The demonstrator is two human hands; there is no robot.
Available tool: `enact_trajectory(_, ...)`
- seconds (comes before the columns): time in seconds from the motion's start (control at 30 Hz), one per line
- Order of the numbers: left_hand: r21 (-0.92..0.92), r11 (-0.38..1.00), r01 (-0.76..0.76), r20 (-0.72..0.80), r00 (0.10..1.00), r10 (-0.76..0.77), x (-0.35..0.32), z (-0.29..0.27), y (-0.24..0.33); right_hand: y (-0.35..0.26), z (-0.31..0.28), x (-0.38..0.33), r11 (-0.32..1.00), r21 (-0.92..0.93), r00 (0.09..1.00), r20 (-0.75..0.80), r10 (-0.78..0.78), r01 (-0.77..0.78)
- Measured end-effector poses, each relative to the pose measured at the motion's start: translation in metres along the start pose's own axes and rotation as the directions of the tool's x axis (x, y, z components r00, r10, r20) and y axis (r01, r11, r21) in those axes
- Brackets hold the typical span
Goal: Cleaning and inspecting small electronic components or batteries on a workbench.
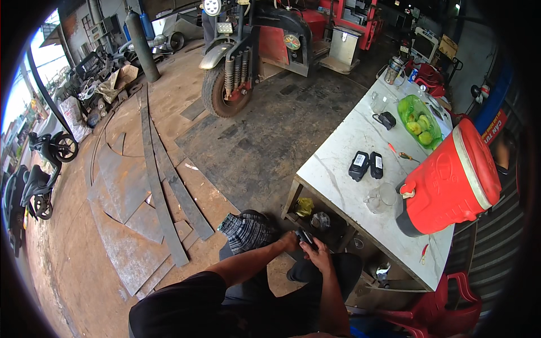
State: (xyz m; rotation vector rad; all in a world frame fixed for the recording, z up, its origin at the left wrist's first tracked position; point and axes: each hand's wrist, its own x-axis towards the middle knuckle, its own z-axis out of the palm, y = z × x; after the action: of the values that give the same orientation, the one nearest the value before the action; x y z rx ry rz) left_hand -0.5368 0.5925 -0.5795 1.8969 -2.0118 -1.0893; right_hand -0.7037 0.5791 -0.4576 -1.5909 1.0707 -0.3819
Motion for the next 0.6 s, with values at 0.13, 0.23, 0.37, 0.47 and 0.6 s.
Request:
enact_trajectory(0.13, 0.477, 0.859, -0.185, -0.571, 0.678, 0.463, -0.010, 0.051, -0.101, -0.024, 0.035, 0.013, 0.988, 0.100, 0.973, 0.189, -0.134, 0.117)
enact_trajectory(0.23, -0.380, 0.906, -0.184, -0.170, 0.977, 0.127, -0.006, 0.016, -0.051, -0.007, 0.013, 0.009, 0.992, 0.083, 0.978, 0.183, -0.105, 0.091)
enact_trajectory(0.37, -0.184, 0.969, -0.164, -0.119, 0.982, 0.143, 0.002, 0.000, 0.026, 0.012, -0.025, -0.013, 0.994, 0.106, 0.988, 0.147, -0.048, 0.033)
enact_trajectory(0.47, -0.212, 0.977, 0.023, -0.306, 0.948, -0.089, 0.018, 0.040, -0.098, -0.049, 0.038, 0.008, 0.962, 0.225, 0.905, 0.360, -0.228, 0.153)
enact_trajectory(0.6, -0.200, 0.897, -0.395, -0.336, 0.887, 0.316, 0.030, 0.027, 0.006, 0.024, -0.033, -0.013, 0.984, 0.167, 0.985, 0.153, -0.080, 0.054)
